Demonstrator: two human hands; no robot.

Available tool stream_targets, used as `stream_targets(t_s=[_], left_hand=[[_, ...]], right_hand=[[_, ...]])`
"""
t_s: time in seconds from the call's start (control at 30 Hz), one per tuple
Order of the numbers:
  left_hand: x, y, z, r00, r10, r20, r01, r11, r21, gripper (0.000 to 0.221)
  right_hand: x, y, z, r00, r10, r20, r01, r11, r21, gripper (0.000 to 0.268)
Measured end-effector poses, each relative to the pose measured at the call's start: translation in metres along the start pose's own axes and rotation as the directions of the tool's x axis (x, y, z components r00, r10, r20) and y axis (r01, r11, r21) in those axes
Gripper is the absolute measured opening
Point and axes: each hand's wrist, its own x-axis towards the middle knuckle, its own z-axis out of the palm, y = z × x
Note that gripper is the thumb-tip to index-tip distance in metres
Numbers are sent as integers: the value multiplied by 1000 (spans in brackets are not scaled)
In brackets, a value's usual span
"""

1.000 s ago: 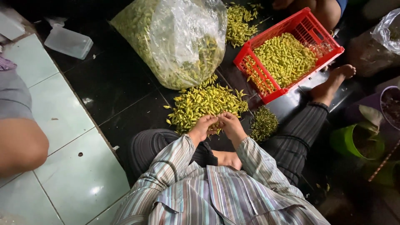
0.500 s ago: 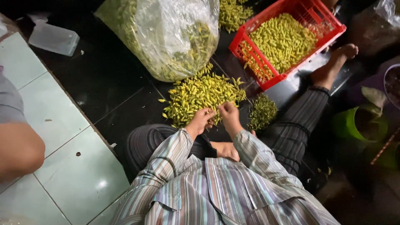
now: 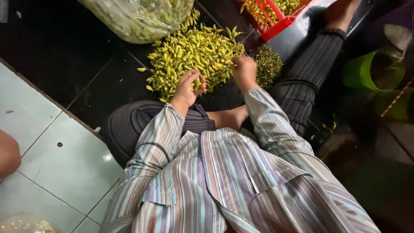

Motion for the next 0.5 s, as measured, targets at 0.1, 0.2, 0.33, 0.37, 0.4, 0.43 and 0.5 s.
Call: stream_targets(t_s=[0.1,0.2,0.33,0.37,0.4,0.43,0.5], left_hand=[[10,-7,-14,999,3,-43,-1,999,44,11],[18,-15,-21,999,-12,-31,13,999,39,7],[17,-14,-17,998,-49,-47,51,998,32,13],[14,-12,-13,995,-68,-76,69,998,5,25],[12,-7,-9,991,-84,-103,82,996,-20,36],[13,-11,-11,992,-80,-94,79,997,-19,36],[17,-16,-16,994,-66,-83,65,998,-16,33]], right_hand=[[5,-18,42,959,-267,-97,257,961,-99,19],[12,-45,33,937,-325,-128,306,941,-146,11],[16,-34,54,941,-330,-71,308,926,-220,14],[17,-38,48,960,-278,38,279,932,-229,10],[21,-41,42,965,-222,141,251,937,-243,7],[19,-39,47,966,-222,135,250,936,-249,7],[18,-36,58,968,-227,109,248,935,-255,5]])
